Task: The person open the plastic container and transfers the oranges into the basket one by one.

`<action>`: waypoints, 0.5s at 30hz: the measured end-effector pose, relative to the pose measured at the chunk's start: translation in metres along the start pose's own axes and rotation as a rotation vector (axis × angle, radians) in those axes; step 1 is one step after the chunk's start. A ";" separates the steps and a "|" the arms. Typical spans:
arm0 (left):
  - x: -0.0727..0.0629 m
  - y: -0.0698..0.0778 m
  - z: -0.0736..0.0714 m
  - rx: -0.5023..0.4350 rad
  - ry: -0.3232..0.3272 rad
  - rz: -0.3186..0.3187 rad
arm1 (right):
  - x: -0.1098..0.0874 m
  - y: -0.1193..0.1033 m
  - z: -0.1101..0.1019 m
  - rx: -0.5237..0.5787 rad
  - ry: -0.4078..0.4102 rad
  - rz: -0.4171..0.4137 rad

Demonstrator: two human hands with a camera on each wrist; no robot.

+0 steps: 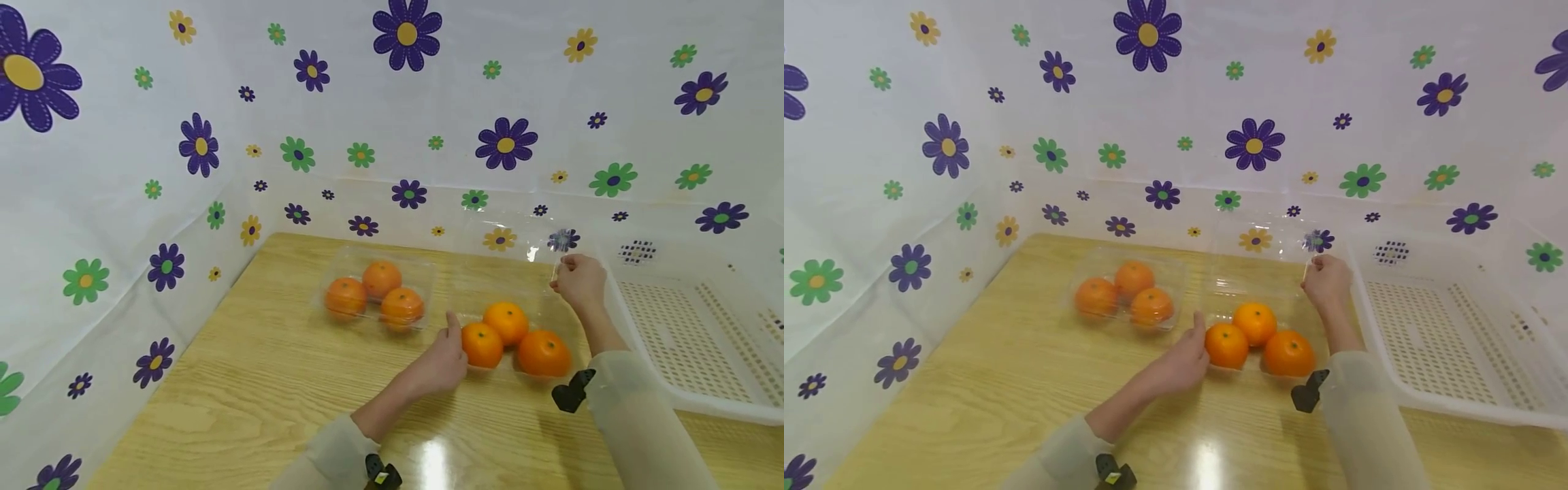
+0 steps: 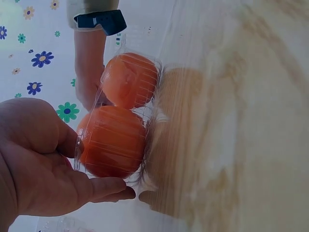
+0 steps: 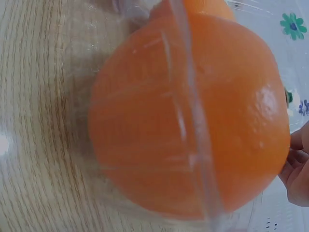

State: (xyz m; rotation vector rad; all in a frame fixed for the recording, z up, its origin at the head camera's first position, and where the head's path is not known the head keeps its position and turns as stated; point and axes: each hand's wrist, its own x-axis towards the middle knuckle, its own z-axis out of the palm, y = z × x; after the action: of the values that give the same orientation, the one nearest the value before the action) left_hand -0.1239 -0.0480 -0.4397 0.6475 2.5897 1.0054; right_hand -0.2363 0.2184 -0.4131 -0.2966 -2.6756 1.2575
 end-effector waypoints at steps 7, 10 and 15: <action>-0.001 0.003 0.000 0.096 -0.014 0.049 | 0.003 0.002 0.004 -0.082 -0.064 -0.028; -0.001 0.003 -0.001 0.128 -0.015 0.048 | 0.004 0.001 0.006 -0.089 -0.093 -0.026; -0.003 0.003 -0.003 0.225 -0.012 0.092 | 0.004 -0.001 0.008 -0.136 -0.111 -0.020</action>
State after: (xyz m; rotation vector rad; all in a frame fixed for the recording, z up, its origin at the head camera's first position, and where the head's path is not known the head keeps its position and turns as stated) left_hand -0.1217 -0.0489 -0.4348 0.8319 2.7080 0.7380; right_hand -0.2419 0.2128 -0.4169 -0.2238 -2.8568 1.1195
